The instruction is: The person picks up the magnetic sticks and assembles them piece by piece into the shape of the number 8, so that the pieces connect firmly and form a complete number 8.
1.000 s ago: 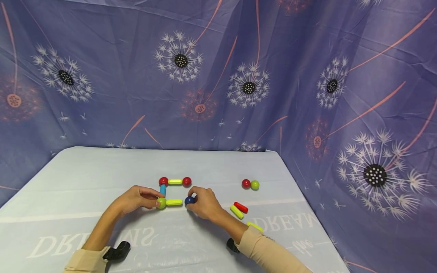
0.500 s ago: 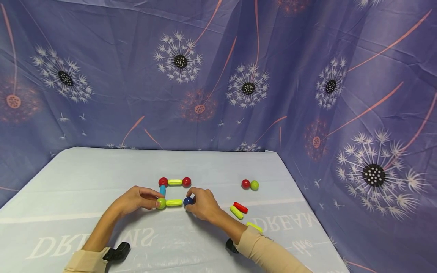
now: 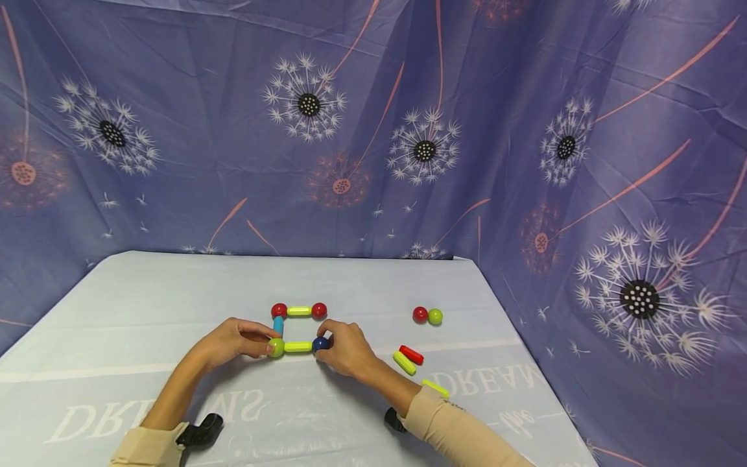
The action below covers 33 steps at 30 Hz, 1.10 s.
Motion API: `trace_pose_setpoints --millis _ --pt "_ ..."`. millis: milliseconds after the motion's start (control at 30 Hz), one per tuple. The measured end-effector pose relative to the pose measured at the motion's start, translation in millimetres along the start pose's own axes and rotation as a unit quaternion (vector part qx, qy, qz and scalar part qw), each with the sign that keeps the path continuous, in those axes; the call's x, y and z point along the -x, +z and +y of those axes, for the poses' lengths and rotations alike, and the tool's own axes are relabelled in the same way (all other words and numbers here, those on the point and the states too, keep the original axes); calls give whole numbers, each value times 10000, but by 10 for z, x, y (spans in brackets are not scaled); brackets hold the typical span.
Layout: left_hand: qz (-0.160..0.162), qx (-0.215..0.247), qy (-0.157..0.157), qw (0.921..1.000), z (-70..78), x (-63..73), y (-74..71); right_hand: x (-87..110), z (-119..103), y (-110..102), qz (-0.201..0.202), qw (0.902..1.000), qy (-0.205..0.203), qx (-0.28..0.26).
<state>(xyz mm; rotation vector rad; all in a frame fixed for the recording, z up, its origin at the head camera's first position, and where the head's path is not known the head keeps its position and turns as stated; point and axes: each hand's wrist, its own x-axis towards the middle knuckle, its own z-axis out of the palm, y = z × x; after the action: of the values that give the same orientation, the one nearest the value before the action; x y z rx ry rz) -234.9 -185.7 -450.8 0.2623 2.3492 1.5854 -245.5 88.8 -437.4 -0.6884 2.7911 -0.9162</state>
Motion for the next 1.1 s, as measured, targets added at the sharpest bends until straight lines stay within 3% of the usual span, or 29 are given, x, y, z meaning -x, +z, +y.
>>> trace_pose_setpoints --millis 600,1100 --pt "-60 147 106 9998 -4 -25 -15 22 10 -46 24 10000 -42 -12" --pt "-64 145 108 9998 -14 -8 -15 151 157 -359 274 9996 4 -12"
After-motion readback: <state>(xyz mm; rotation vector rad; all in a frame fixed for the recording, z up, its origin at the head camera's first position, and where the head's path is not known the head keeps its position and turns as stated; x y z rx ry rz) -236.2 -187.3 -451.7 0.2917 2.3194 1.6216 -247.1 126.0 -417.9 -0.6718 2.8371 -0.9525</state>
